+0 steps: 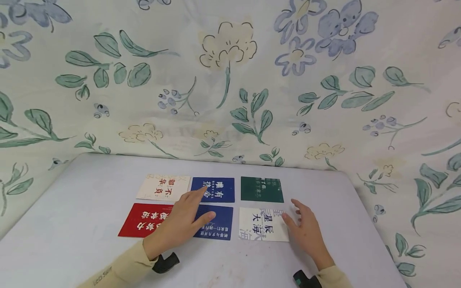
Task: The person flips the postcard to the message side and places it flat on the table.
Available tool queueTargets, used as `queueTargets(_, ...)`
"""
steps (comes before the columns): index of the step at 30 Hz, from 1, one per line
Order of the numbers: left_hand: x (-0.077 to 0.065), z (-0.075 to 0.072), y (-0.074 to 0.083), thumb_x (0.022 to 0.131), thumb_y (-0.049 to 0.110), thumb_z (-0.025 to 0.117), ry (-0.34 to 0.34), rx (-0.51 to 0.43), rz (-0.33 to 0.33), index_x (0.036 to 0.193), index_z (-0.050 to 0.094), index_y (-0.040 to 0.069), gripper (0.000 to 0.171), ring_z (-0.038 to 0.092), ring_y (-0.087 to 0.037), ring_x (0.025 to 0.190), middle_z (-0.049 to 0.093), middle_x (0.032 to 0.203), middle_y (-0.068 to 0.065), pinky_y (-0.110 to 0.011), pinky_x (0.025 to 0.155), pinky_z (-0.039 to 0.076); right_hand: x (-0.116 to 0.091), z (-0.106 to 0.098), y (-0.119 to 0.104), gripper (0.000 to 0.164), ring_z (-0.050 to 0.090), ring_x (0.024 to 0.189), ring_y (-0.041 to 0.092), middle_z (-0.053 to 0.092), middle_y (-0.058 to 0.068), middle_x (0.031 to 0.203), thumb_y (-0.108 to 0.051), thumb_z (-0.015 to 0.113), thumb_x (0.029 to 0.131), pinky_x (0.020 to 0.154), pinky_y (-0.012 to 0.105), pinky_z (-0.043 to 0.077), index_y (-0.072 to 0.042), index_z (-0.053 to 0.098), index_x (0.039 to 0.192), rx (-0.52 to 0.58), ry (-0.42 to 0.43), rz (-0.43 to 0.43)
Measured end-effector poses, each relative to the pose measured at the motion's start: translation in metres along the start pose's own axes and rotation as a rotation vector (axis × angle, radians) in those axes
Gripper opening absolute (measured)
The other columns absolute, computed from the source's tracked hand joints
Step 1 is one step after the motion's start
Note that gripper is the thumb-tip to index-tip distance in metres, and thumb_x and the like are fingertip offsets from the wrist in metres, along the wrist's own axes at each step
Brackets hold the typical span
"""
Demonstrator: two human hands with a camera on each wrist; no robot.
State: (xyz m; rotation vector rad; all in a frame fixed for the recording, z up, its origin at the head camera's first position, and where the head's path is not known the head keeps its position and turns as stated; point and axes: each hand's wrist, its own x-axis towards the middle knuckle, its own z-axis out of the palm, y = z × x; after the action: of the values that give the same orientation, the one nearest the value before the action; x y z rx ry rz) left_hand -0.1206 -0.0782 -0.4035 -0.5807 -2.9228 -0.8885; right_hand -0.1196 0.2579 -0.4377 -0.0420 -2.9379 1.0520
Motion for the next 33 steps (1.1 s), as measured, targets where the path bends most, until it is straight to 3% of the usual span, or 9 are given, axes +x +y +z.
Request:
queueTargets(5, 0.003, 0.014, 0.012, 0.086, 0.064, 0.041, -0.051, -0.035, 0.002, 0.144, 0.03, 0.007, 0.082, 0.029, -0.032, 0.132, 0.036, 0.144, -0.01, -0.057, 0.103, 0.027, -0.002, 0.002, 0.003, 0.065, 0.045, 0.116, 0.034, 0.039, 0.019, 0.138, -0.046, 0.048, 0.093, 0.09, 0.049, 0.043, -0.004, 0.034, 0.14, -0.01, 0.002, 0.003)
queueTargets(14, 0.01, 0.031, 0.027, 0.087, 0.063, 0.041, -0.095, -0.099, -0.023, 0.144, 0.03, 0.009, 0.08, 0.033, -0.032, 0.13, 0.038, 0.144, -0.008, -0.055, 0.103, 0.031, -0.003, 0.005, 0.003, 0.061, 0.048, 0.107, 0.028, 0.043, 0.018, 0.135, -0.041, 0.051, 0.093, 0.09, 0.048, 0.043, -0.007, 0.034, 0.14, -0.007, -0.029, 0.104)
queueTargets(25, 0.017, 0.057, 0.044, 0.087, 0.06, 0.045, -0.089, -0.092, -0.017, 0.144, 0.031, 0.006, 0.08, 0.04, -0.031, 0.123, 0.046, 0.136, -0.013, -0.051, 0.1, 0.035, 0.0, 0.011, 0.005, 0.057, 0.053, 0.096, 0.024, 0.05, 0.017, 0.128, -0.033, 0.056, 0.091, 0.083, 0.041, 0.047, -0.008, 0.037, 0.139, -0.016, -0.023, 0.087)
queueTargets(33, 0.017, 0.066, 0.053, 0.086, 0.052, 0.055, -0.078, -0.082, -0.06, 0.142, 0.035, 0.006, 0.076, 0.047, -0.029, 0.113, 0.053, 0.128, -0.012, -0.047, 0.094, 0.04, 0.001, 0.012, 0.007, 0.061, 0.051, 0.087, 0.02, 0.052, 0.016, 0.124, -0.03, 0.062, 0.088, 0.074, 0.033, 0.046, -0.005, 0.038, 0.138, -0.05, -0.026, 0.031)
